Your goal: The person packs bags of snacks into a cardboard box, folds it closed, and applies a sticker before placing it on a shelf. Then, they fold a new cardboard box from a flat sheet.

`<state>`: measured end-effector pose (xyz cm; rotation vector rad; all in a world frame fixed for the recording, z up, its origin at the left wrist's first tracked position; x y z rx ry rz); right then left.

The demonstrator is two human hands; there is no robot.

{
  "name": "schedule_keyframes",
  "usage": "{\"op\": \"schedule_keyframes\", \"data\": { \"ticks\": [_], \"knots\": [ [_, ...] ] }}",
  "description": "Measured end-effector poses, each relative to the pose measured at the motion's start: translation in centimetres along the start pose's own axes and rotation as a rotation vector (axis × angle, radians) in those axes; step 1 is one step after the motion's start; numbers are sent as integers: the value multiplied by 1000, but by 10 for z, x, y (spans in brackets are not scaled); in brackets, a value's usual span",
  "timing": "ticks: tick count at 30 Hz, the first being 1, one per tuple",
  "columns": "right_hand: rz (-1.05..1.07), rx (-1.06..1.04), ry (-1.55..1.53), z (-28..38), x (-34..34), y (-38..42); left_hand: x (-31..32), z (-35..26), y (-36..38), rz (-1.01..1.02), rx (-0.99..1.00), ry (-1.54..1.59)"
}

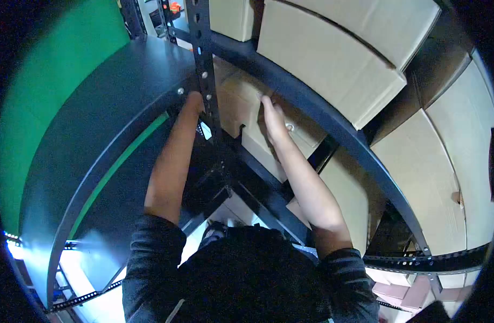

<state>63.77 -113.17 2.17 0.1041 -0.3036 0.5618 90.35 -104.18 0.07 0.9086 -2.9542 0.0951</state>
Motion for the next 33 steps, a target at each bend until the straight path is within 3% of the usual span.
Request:
{"op": "schedule_keyframes", "data": {
  "ticks": [1,5,6,7,9,11,13,14,15,16,17,19,20,23,24,25,27,29,31,33],
  "knots": [
    [-4,-32,273,0,0,4,1,0,-1,18,13,31],
    [-26,-192,420,29,0,21,2,-4,-4,54,77,165],
    [19,8,442,38,6,37,2,-4,-5,62,88,194],
    [14,-129,408,29,1,20,2,-4,-7,72,96,221],
    [6,-53,522,32,-3,24,-1,-2,-11,67,106,272],
    [94,25,395,25,2,21,-8,8,-22,39,120,303],
    [101,-113,265,42,16,38,-29,-1,-18,-461,318,-268],
    [34,-91,406,35,7,25,-22,-6,-10,-477,314,-264],
    [-35,-68,547,27,-4,12,-2,-27,17,-425,178,-125],
    [-9,-105,547,33,0,20,13,-31,35,-370,43,15],
    [16,-144,543,44,7,29,12,-28,36,-385,39,18],
    [50,-170,566,45,13,32,0,-35,25,-485,42,-456],
    [59,-216,617,47,14,29,-1,-44,35,-555,485,-530],
    [42,-176,698,50,15,30,23,-61,67,-388,550,-754],
    [55,-204,670,53,18,34,21,-51,63,-333,311,-611],
    [70,-232,642,55,24,37,13,-45,58,-338,311,-609],
    [107,-266,585,58,32,45,14,-54,50,-456,706,-1184],
    [140,-295,526,61,38,51,3,-32,12,-383,694,-1353],
    [136,-229,563,56,39,54,-4,-21,-1,-198,375,-812],
    [202,-242,491,55,43,61,2,-41,25,-220,341,-828]
  ]
}}
Point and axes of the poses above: each hand's wrist, its own y-axis away from the middle knuckle, its own x-axis out of the palm, z = x × y, the point moved 9 cm from there along -y, towards the middle knuckle, and after that the axes turned 7 degrees about -y, right-handed, at the moved point
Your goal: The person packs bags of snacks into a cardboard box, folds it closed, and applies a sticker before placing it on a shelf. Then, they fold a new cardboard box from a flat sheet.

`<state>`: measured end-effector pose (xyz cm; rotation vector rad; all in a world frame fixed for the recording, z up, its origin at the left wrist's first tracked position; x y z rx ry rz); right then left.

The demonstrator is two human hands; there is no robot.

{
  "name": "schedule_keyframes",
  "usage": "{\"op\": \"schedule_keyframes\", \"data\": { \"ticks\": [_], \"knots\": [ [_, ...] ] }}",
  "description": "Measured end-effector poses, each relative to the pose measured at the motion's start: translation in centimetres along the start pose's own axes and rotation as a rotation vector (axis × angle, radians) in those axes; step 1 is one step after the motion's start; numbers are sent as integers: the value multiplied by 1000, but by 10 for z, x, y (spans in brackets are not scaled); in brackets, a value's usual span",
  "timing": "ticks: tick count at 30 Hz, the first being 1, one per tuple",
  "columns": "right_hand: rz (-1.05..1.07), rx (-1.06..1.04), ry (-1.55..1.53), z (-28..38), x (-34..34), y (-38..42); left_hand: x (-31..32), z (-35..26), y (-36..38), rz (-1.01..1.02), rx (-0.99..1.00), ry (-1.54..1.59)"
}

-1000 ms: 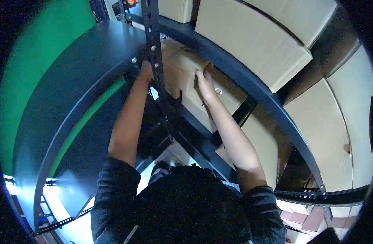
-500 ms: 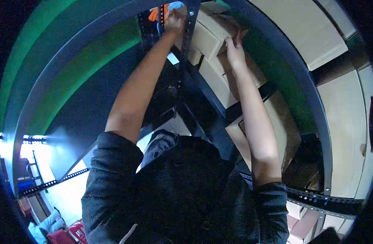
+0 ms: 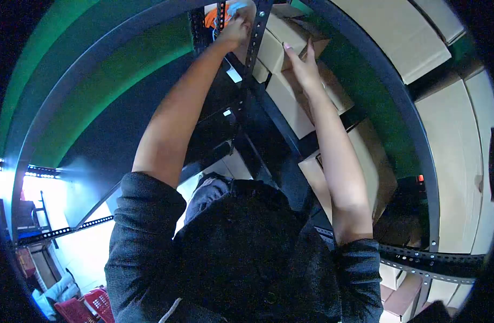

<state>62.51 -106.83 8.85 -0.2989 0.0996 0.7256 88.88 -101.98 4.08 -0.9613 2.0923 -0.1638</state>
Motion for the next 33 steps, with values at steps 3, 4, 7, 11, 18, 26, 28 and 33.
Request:
{"op": "schedule_keyframes", "data": {
  "ticks": [3,4,7,11,18,26,28,33],
  "knots": [
    [-55,0,45,3,1,10,-13,-6,20,-143,73,204],
    [-78,-71,58,10,1,16,-24,-8,30,-273,185,432],
    [-179,-246,160,23,-1,45,-37,-7,77,-180,-181,415],
    [-206,-287,134,35,2,85,-64,-76,145,-162,-126,617],
    [-77,-194,-110,28,44,150,-88,-92,237,-325,-55,276],
    [239,-120,-332,35,152,229,-187,-93,411,-469,-240,173],
    [358,-118,-301,48,195,271,-233,-93,481,-563,-329,94],
    [700,-233,-224,79,292,405,-330,-118,731,-997,-727,-90]
  ]
}}
Point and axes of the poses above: each hand's wrist, its own y-axis away from the middle knuckle, its own x-axis out of the palm, z = x × y, the point moved 9 cm from there along -y, towards the middle knuckle, and after that the axes turned 7 degrees about -y, right-handed, at the moved point
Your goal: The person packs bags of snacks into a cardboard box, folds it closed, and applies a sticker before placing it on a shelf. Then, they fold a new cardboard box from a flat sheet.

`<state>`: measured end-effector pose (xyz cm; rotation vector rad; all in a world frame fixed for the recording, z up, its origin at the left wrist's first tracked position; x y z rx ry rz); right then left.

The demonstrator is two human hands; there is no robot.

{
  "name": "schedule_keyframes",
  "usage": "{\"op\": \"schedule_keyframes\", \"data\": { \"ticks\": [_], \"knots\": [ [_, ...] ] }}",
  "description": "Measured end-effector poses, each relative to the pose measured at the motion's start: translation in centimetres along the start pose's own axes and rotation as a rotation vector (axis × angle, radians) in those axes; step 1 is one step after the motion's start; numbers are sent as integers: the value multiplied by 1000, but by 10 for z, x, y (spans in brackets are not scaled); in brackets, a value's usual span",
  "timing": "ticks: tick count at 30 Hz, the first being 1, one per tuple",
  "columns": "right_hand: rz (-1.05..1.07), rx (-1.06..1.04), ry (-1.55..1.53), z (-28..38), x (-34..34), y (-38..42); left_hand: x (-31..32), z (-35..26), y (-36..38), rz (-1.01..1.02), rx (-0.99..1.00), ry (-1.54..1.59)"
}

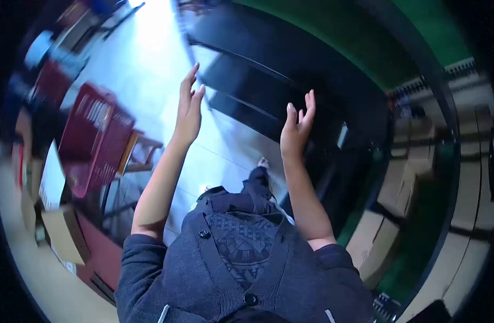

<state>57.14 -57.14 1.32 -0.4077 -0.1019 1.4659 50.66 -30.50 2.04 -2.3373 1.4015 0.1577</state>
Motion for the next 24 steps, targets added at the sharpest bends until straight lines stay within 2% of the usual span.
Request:
{"op": "schedule_keyframes", "data": {
  "ticks": [3,5,7,9,12,13,17,19,20,24],
  "knots": [
    [264,12,-204,19,119,43,-158,27,63,-350,-127,-174],
    [467,47,-284,36,198,81,-248,32,121,-567,-121,-227],
    [671,110,-394,58,265,128,-312,25,186,-781,-158,-203],
    [873,17,-376,87,320,177,-356,20,246,-972,-201,-189],
    [1110,-66,-385,130,378,245,-394,20,329,-1171,-285,-279],
    [1187,-28,-450,145,391,265,-402,22,355,-1236,-318,-288],
    [1367,-78,-535,173,438,338,-417,17,443,-1522,-447,-244],
    [1451,-25,-536,185,457,367,-432,18,467,-1632,-445,-244],
    [1480,-90,-548,183,474,380,-438,22,473,-1689,-449,-215],
    [1627,-123,-528,191,526,418,-475,38,467,-1756,-447,-274]
  ]
}}
Point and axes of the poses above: each hand's wrist, its own y-axis away from the middle knuckle, its own x-axis out of the palm, z = x × y, the point moved 9 cm from there along -y, towards the middle knuckle, and after that the axes turned 7 degrees about -y, right-handed, at the moved point
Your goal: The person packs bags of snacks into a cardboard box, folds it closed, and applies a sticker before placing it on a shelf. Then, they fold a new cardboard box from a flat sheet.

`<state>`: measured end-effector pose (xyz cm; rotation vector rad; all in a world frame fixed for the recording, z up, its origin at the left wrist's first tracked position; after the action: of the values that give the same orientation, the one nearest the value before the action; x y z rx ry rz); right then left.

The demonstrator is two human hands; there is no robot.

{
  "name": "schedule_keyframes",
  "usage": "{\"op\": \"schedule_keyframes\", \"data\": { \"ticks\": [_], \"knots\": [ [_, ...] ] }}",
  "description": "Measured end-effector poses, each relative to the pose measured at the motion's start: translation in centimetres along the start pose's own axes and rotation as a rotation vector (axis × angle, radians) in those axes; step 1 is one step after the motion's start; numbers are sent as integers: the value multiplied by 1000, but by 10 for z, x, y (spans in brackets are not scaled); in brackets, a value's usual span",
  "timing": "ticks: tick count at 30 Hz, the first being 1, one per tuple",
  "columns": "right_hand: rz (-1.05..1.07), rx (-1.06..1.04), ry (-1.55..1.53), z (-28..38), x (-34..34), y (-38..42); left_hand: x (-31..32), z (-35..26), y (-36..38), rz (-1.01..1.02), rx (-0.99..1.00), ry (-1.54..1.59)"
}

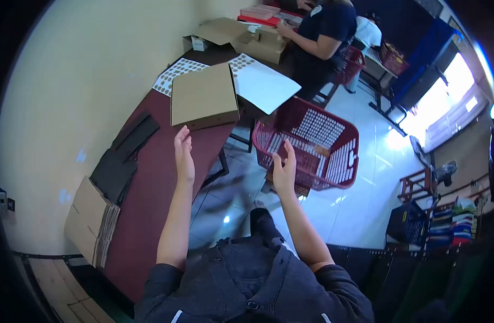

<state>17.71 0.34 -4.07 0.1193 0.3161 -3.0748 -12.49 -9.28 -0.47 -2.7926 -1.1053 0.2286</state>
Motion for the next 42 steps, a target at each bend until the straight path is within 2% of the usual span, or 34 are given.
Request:
{"op": "schedule_keyframes", "data": {
  "ticks": [5,7,12,18,19,21,23,24,25,28,29,30,31,32,34,35,36,39,40,41,42],
  "knots": [
    [129,17,32,-16,4,-73,37,53,-44,-67,-97,5],
    [146,-9,94,-19,-2,-110,52,79,-57,-78,-272,47],
    [165,-21,-6,-29,13,-216,64,125,-105,-210,-293,95],
    [315,50,71,-60,127,-294,22,167,-95,-338,-399,84],
    [353,-11,64,-73,155,-306,11,174,-90,-365,-436,72],
    [411,-11,37,-91,204,-326,1,207,-81,-313,-553,92],
    [461,10,144,-116,246,-349,13,230,-75,-281,-705,229],
    [493,67,196,-127,265,-362,23,240,-77,-221,-757,199],
    [524,33,192,-123,281,-374,32,250,-77,-166,-809,169],
    [495,-53,308,-119,315,-410,51,247,-87,-142,-857,314],
    [554,-49,295,-122,328,-417,52,246,-92,-137,-856,362],
    [556,-48,295,-125,336,-421,49,245,-97,-119,-844,384],
    [595,32,259,-136,342,-419,39,248,-102,-118,-850,385],
    [633,111,226,-147,348,-415,35,250,-107,-35,-873,410],
    [516,-65,331,-138,338,-401,21,237,-112,70,-932,430],
    [531,-20,379,-131,331,-385,8,234,-112,67,-961,414],
    [505,-108,325,-121,322,-366,-8,234,-109,59,-965,398],
    [608,27,414,-101,300,-301,-69,242,-91,-22,-1026,268],
    [659,78,498,-103,295,-278,-93,227,-96,-127,-905,168],
    [796,155,664,-108,295,-251,-115,211,-98,-228,-787,65],
    [915,122,727,-120,294,-222,-132,229,-91,-287,-690,166]
  ]
}}
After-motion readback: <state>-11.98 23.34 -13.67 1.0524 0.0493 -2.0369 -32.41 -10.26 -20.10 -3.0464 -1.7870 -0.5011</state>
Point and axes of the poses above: each hand's wrist, its own y-axis away from the middle knuckle, its own x-axis out of the palm, z = x × y, the point moved 9 cm from there along -y, towards the middle knuckle, and after that the axes turned 7 degrees about -y, right-handed, at the moved point
